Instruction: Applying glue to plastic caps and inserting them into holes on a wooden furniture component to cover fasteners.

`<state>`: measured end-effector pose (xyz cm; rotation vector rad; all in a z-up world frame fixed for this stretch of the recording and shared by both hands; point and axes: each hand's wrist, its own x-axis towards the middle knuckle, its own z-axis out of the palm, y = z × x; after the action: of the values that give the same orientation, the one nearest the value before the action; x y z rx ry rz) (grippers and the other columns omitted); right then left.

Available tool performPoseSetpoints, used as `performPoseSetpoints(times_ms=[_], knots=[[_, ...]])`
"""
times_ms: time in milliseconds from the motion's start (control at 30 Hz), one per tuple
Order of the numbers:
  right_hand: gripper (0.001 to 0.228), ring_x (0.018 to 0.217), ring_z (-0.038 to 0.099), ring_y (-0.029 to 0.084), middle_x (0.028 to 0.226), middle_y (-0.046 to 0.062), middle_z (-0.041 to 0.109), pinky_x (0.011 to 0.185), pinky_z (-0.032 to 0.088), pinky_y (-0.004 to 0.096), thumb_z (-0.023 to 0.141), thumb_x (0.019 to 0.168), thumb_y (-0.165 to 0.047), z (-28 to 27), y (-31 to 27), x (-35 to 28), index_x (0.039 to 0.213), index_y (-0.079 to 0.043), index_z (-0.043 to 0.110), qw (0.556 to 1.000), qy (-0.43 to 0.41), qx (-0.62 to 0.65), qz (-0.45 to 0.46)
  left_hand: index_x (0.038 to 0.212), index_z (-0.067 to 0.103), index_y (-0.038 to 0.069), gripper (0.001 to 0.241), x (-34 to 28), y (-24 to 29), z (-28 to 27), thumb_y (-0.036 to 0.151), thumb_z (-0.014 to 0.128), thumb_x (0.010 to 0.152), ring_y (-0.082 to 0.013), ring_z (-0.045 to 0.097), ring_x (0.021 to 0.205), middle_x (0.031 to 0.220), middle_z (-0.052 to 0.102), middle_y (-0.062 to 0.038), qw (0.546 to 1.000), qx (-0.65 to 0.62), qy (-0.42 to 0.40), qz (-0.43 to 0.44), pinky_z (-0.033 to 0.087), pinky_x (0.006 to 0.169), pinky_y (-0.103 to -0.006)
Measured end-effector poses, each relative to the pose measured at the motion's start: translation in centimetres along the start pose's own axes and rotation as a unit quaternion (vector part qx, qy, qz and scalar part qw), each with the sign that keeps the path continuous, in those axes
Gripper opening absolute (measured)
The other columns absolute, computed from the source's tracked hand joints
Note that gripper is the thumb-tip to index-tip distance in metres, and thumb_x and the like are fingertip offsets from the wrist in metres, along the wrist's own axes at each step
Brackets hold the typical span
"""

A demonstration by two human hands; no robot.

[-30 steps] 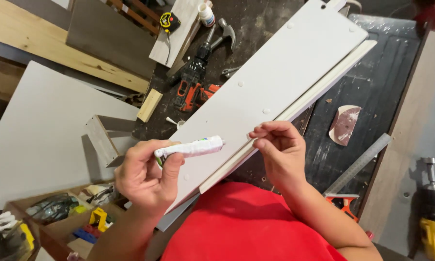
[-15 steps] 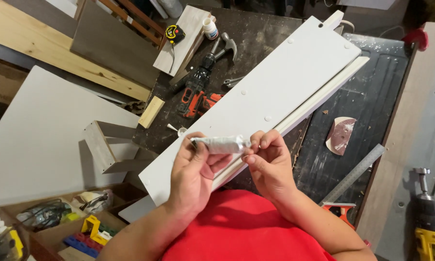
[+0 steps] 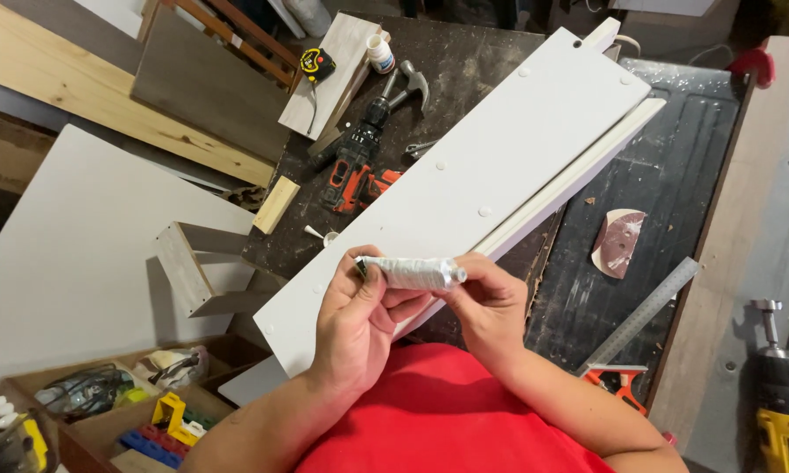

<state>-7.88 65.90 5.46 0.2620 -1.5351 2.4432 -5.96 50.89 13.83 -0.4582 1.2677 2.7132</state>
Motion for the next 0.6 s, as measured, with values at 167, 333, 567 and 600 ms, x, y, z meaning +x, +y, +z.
performPoseSetpoints(times_ms=[167,333,567,600], knots=[[0.007,0.077,0.065,0.015,0.082,0.008,0.073,0.07,0.055,0.028,0.077,0.095,-0.006,0.3,-1.8,0.3,0.09,-0.001,0.075,0.999,-0.024,-0.022,0.026,0.121,0.054,0.012,0.023,-0.1,-0.2,0.0,0.025,0.063,0.105,-0.033,0.078,0.099,0.104,0.074,-0.016,0.999,0.033,0.001,0.015,0.064,0.095,-0.0509],[0.016,0.073,0.061,0.012,0.077,0.004,0.07,0.067,0.051,0.028,0.075,0.096,-0.013,0.2,-1.2,0.3,0.085,-0.002,0.073,0.997,-0.041,-0.002,0.072,0.119,0.053,0.01,0.022,-0.1,-0.4,0.0,0.024,0.063,0.105,-0.0276,0.076,0.096,0.099,0.069,-0.013,0.998,0.043,-0.004,0.04,0.066,0.093,-0.0505],[0.015,0.07,0.067,0.019,0.085,0.019,0.075,0.061,0.055,0.025,0.077,0.091,-0.002,-1.1,2.5,-0.9,0.105,0.005,0.076,0.942,0.006,0.265,0.205,0.123,0.051,0.009,0.022,0.0,0.1,-0.5,0.019,0.06,0.107,-0.0255,0.075,0.094,0.1,0.067,-0.014,0.997,0.033,-0.016,0.075,0.065,0.093,-0.0509],[0.017,0.067,0.068,0.02,0.086,0.02,0.076,0.06,0.057,0.025,0.079,0.089,0.0,-1.3,2.8,-1.0,0.105,0.005,0.076,0.935,0.015,0.278,0.219,0.123,0.05,0.009,0.021,0.0,0.2,-0.6,0.018,0.06,0.107,-0.0257,0.075,0.096,0.101,0.067,-0.014,0.997,0.032,-0.016,0.072,0.065,0.093,-0.0521]])
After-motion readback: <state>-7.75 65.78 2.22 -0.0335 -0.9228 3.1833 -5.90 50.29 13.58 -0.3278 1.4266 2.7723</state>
